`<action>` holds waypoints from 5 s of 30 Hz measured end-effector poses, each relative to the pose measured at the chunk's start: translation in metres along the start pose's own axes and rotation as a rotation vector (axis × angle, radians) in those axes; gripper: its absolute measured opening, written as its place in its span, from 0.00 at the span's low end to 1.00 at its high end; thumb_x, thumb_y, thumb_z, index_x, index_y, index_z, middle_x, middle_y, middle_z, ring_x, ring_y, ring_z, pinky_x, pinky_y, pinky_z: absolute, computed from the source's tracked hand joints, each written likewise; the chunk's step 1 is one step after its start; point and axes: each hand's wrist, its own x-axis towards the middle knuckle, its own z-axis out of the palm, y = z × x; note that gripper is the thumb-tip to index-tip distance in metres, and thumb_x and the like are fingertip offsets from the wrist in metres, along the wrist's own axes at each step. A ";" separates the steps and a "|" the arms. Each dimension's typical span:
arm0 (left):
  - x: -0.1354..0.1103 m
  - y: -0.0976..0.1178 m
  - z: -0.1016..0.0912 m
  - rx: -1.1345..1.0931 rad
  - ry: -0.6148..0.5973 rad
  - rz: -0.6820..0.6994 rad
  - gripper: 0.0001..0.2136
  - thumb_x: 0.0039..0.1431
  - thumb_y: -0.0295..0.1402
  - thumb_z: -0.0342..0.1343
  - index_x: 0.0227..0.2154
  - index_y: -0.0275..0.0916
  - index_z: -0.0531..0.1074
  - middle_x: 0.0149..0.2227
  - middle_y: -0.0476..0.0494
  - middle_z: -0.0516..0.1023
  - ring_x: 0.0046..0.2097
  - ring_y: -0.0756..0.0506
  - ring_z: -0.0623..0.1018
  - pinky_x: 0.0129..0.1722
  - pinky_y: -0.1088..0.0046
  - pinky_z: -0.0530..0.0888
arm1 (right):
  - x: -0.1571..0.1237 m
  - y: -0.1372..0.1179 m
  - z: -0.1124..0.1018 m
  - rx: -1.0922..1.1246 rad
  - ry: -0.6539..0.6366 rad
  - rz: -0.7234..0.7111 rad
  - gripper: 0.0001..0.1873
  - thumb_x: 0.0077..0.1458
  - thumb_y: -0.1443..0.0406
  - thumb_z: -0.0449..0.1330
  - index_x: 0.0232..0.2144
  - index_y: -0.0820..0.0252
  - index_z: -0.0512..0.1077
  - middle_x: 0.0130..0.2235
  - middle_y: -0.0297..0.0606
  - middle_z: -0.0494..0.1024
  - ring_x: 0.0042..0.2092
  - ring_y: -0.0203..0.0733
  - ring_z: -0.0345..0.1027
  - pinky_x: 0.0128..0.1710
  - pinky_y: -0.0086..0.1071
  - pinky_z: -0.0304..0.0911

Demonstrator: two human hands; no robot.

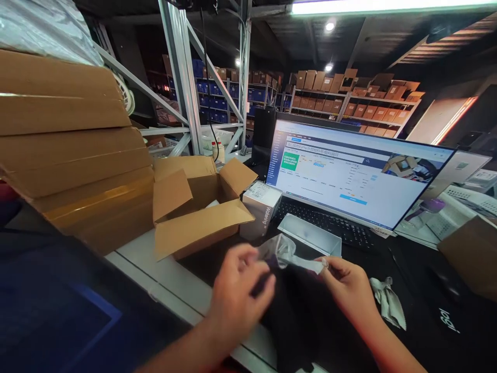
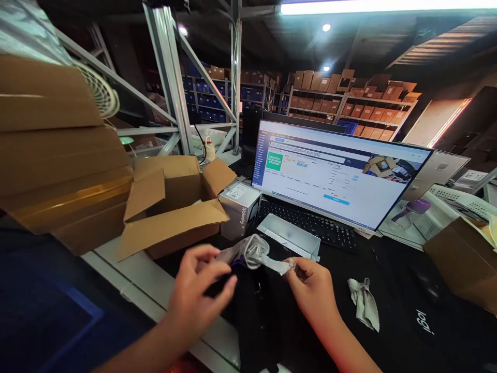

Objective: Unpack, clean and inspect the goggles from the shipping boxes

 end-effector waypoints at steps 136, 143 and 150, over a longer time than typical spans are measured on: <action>-0.003 -0.023 0.019 -0.018 0.011 -0.079 0.13 0.65 0.35 0.54 0.50 0.39 0.71 0.41 0.43 0.70 0.37 0.46 0.72 0.38 0.68 0.74 | -0.023 0.001 0.036 -0.620 0.081 -0.780 0.07 0.58 0.72 0.57 0.32 0.60 0.75 0.58 0.45 0.74 0.66 0.51 0.58 0.69 0.56 0.51; 0.006 -0.014 0.034 -0.119 -0.108 0.092 0.12 0.67 0.29 0.49 0.39 0.38 0.79 0.37 0.43 0.74 0.40 0.47 0.76 0.40 0.70 0.75 | -0.024 -0.007 0.038 -0.615 0.049 -0.814 0.09 0.59 0.72 0.56 0.35 0.62 0.77 0.61 0.45 0.72 0.67 0.51 0.56 0.68 0.53 0.52; -0.006 0.010 0.033 -0.166 -0.088 0.440 0.11 0.65 0.24 0.51 0.48 0.37 0.73 0.38 0.41 0.76 0.38 0.46 0.75 0.38 0.70 0.75 | -0.021 -0.009 0.027 -0.370 0.039 -0.761 0.13 0.60 0.72 0.53 0.39 0.66 0.78 0.46 0.47 0.81 0.48 0.47 0.75 0.49 0.41 0.73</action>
